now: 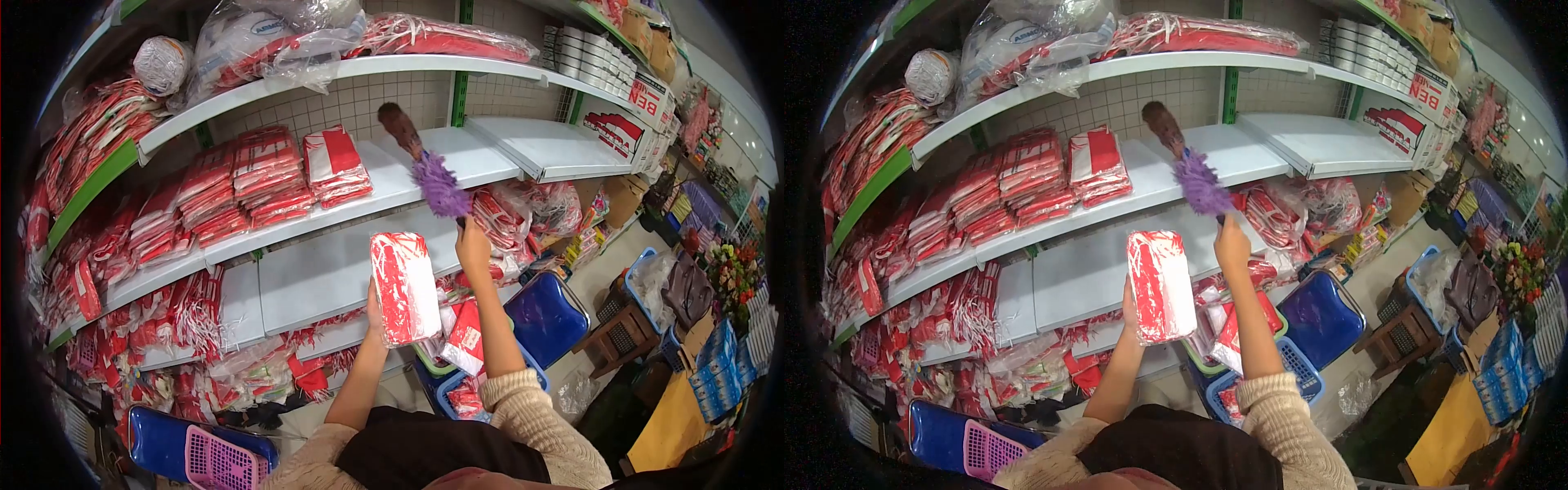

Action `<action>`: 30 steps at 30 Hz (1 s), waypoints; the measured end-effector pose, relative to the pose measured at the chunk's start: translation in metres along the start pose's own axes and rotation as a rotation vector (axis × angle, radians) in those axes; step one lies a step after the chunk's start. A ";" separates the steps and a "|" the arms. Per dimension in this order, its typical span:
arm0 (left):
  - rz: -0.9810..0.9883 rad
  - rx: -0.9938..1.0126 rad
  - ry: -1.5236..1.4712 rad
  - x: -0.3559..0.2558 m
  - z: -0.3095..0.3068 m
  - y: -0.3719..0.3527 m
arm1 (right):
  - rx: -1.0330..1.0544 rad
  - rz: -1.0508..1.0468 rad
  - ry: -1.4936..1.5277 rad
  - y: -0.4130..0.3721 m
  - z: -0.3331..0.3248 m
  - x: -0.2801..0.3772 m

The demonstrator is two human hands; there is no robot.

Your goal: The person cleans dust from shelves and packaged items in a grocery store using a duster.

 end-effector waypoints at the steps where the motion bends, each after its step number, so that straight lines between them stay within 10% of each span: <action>1: -0.002 -0.022 -0.020 0.001 -0.013 0.001 | -0.029 0.043 0.051 -0.017 0.001 -0.008; 8: -0.009 -0.128 0.042 0.008 -0.047 0.007 | -0.184 0.346 0.602 -0.142 0.024 -0.095; 11: -0.097 -0.048 0.011 0.015 -0.031 0.011 | -0.048 0.582 0.341 -0.177 -0.022 -0.107; 16: -0.118 -0.023 0.043 0.018 -0.033 0.014 | -0.042 0.480 0.121 -0.198 -0.096 -0.121; 22: -0.105 -0.095 0.002 0.034 -0.057 0.009 | 0.119 -0.149 -0.156 -0.203 -0.161 -0.103; 30: -0.250 0.003 0.051 0.045 -0.012 0.010 | 0.006 0.232 -0.354 -0.185 -0.175 -0.124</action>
Point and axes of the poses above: each hand's wrist, its own y-axis towards the middle knuckle, its own z-axis out of the palm, x = y × z, the point moved 5 cm from there along y, towards the middle knuckle, and after that the axes turned 12 degrees about y, right-handed, at the moved point
